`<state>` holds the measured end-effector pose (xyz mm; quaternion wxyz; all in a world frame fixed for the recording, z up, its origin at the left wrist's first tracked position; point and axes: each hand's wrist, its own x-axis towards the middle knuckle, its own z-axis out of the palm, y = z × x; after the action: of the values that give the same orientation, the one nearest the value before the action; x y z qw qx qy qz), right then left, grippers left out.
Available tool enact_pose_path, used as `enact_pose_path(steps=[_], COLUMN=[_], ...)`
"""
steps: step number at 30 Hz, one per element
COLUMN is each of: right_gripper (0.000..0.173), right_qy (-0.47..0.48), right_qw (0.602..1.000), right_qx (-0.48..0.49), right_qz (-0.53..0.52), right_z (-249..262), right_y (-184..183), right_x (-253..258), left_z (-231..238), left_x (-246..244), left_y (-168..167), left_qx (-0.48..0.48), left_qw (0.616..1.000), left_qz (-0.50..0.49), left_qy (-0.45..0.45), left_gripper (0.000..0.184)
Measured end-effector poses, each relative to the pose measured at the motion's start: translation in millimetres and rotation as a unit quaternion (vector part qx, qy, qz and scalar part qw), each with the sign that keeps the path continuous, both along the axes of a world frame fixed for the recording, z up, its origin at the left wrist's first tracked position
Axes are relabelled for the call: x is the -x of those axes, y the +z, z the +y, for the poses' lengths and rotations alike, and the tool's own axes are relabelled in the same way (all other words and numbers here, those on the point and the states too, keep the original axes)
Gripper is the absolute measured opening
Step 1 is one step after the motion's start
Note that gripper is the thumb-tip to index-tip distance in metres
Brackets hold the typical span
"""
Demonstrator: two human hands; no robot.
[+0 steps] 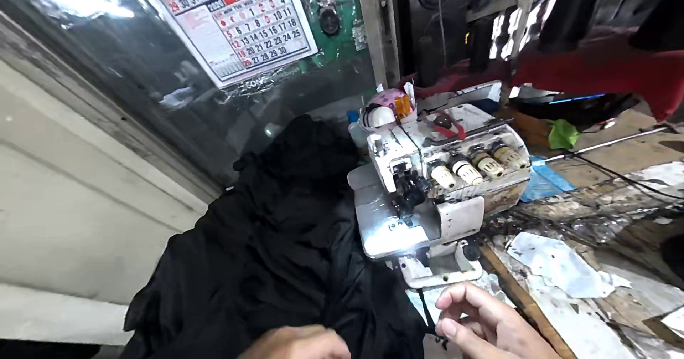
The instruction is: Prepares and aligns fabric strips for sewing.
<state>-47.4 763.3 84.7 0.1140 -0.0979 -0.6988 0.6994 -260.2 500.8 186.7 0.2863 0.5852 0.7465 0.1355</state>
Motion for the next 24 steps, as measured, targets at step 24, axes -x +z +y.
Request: enact_pose_path(steps=[24], right_gripper=[0.021], right_qy=[-0.002], right_qw=[0.998], right_qx=[-0.066], right_qz=[-0.006], right_z=[-19], right_y=[23], right_x=[-14], left_z=[76], left_x=[-32], left_y=[-67], left_qx=[-0.320], left_qw=[0.888], left_qz=[0.276], left_qy=[0.184], left_gripper=[0.021])
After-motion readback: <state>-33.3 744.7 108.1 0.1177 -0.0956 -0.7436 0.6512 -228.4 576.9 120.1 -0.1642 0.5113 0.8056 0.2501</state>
